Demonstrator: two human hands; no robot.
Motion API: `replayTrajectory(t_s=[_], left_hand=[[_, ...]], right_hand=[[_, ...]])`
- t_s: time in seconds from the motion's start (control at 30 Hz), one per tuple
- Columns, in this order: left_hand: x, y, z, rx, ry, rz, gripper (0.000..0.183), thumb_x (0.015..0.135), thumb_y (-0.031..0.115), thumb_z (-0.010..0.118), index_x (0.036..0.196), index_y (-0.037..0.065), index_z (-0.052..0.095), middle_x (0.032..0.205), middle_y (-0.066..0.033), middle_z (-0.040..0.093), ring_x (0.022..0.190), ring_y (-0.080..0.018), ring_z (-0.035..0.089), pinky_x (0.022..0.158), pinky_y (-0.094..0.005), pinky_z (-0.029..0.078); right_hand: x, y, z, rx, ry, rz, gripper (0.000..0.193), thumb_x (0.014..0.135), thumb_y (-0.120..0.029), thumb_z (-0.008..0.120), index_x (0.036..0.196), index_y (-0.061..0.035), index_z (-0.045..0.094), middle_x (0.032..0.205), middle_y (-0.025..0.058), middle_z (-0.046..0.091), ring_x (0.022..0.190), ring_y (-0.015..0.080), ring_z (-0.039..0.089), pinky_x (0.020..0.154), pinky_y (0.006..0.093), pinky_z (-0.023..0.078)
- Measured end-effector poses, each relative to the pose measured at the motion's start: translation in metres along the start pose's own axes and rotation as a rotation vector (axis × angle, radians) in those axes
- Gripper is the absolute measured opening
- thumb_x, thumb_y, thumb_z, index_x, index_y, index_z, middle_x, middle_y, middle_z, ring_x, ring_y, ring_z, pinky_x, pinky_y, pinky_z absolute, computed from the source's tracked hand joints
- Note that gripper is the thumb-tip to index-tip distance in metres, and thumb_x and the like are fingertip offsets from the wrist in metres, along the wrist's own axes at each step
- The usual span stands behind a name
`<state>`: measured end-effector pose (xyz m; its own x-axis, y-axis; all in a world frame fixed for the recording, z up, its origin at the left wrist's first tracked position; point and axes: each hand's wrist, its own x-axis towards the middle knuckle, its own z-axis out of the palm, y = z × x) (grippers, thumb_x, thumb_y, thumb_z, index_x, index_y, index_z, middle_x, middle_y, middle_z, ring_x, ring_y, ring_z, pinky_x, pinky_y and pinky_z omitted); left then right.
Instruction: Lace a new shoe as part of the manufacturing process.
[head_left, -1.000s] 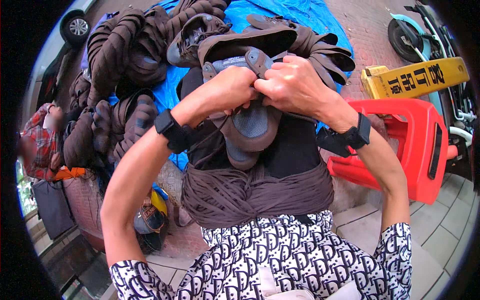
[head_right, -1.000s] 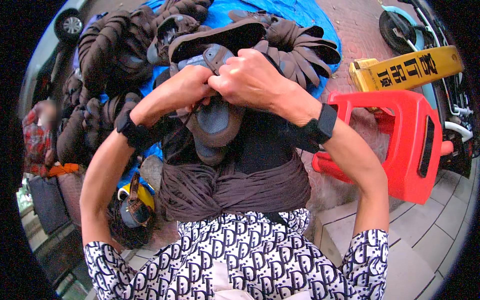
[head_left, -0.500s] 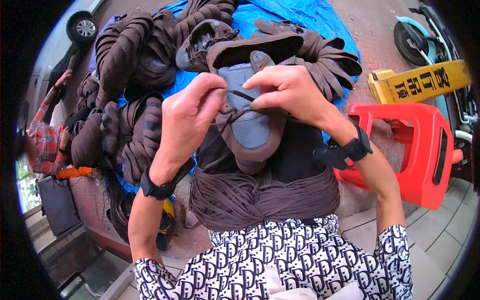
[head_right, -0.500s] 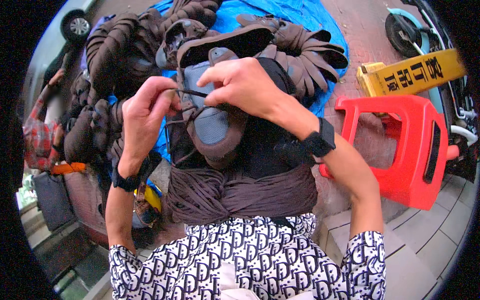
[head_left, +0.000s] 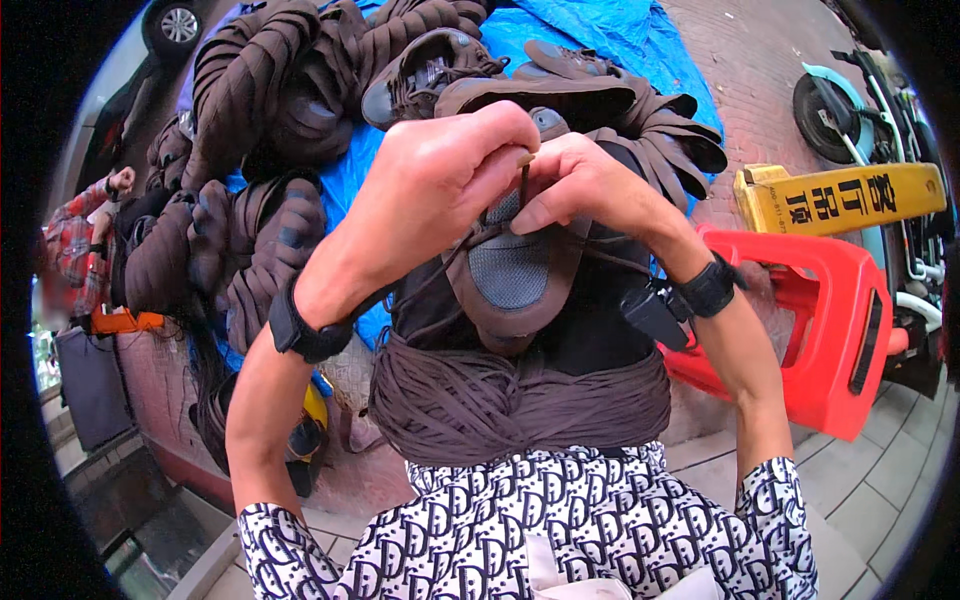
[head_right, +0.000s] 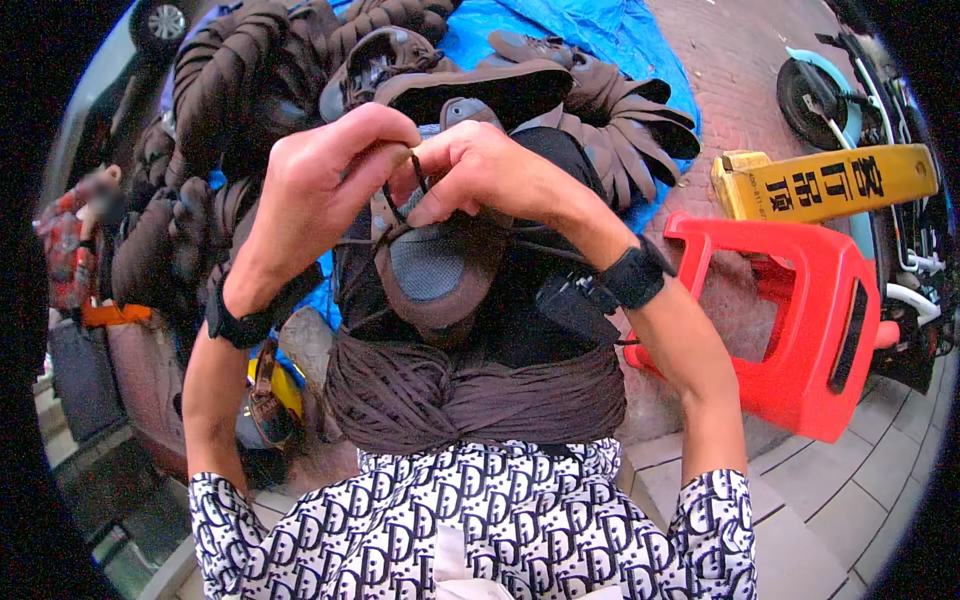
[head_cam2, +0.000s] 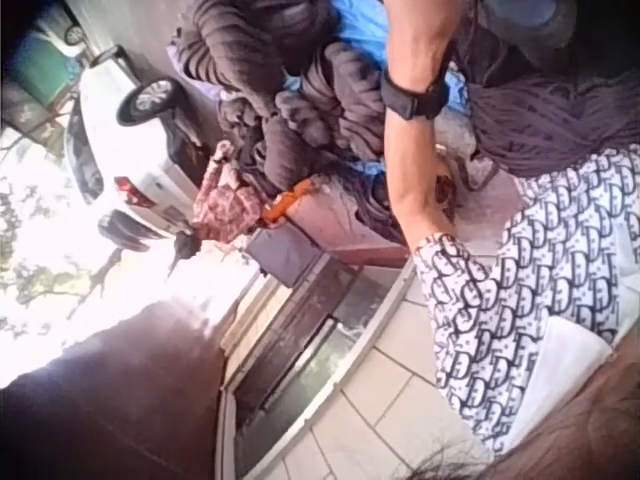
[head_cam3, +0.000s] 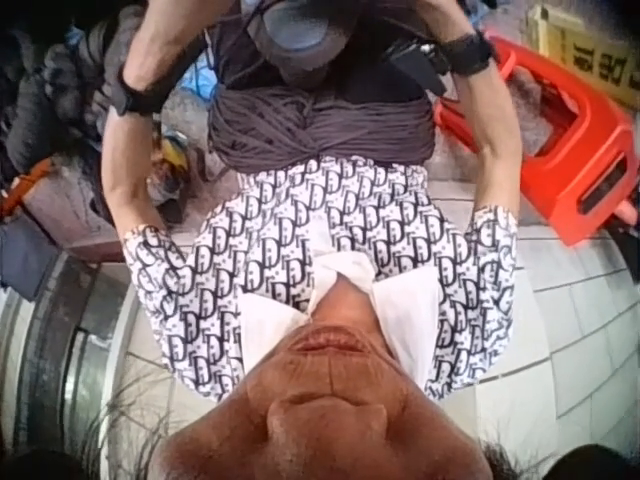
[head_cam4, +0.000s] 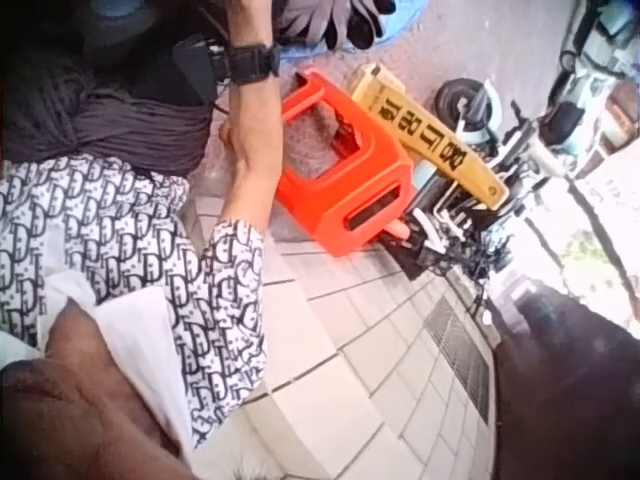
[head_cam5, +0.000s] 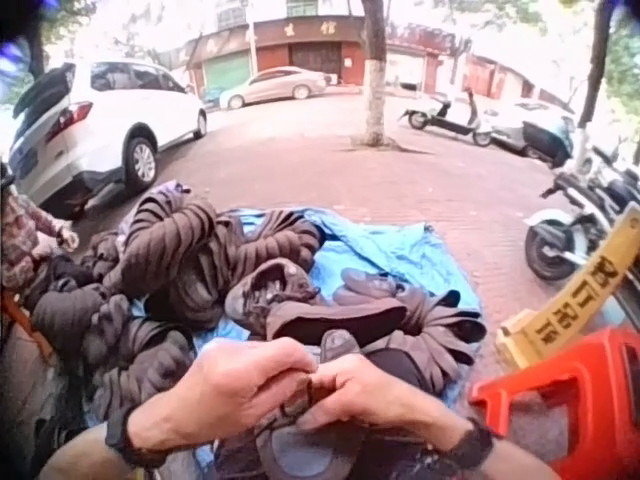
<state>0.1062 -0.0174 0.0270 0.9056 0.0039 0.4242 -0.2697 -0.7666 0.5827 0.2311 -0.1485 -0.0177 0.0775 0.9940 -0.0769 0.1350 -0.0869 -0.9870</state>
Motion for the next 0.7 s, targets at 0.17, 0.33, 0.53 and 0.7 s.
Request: replayTrajectory(t_s=[0.17,0.33,0.53,0.7], left_hand=[[0.014,-0.011,-0.008,0.031,-0.168,0.136,0.005,0.081,0.002,0.057,0.085,0.002,0.058,0.066,-0.0090,0.058,0.058,-0.0150,0.061,0.053,-0.0266,0.047],[0.008,-0.008,-0.013,-0.049,-0.054,-0.055,0.006,0.081,0.002,0.057,0.086,0.003,0.059,0.068,-0.0091,0.059,0.062,-0.0158,0.061,0.055,-0.0256,0.047],[-0.063,0.044,0.022,0.394,-0.288,0.266,0.035,0.067,0.018,0.061,0.095,-0.004,0.059,0.096,-0.0152,0.062,0.094,-0.0310,0.060,0.081,-0.0383,0.049],[-0.087,0.026,0.059,0.584,-0.215,0.294,0.037,0.069,0.015,0.054,0.099,-0.005,0.058,0.104,-0.0193,0.059,0.105,-0.0313,0.056,0.091,-0.0422,0.044]], right_hand=[[0.011,0.007,0.000,0.347,-0.130,-0.087,0.017,0.070,-0.011,0.066,0.085,-0.0038,0.067,0.079,0.0020,0.065,0.057,0.0047,0.050,0.047,0.0193,0.038],[0.016,0.014,0.001,0.378,-0.037,0.044,0.010,0.072,-0.012,0.065,0.075,-0.0022,0.067,0.067,0.0031,0.063,0.046,0.0049,0.048,0.042,0.0185,0.037],[0.017,0.003,0.003,0.300,0.048,0.153,0.014,0.073,-0.017,0.065,0.069,-0.0032,0.067,0.059,0.0002,0.061,0.040,0.0032,0.045,0.036,0.0180,0.030],[0.024,0.002,-0.008,0.176,0.078,0.156,0.022,0.074,-0.019,0.066,0.059,-0.0039,0.060,0.053,0.0018,0.057,0.038,0.0038,0.045,0.033,0.0193,0.029]])
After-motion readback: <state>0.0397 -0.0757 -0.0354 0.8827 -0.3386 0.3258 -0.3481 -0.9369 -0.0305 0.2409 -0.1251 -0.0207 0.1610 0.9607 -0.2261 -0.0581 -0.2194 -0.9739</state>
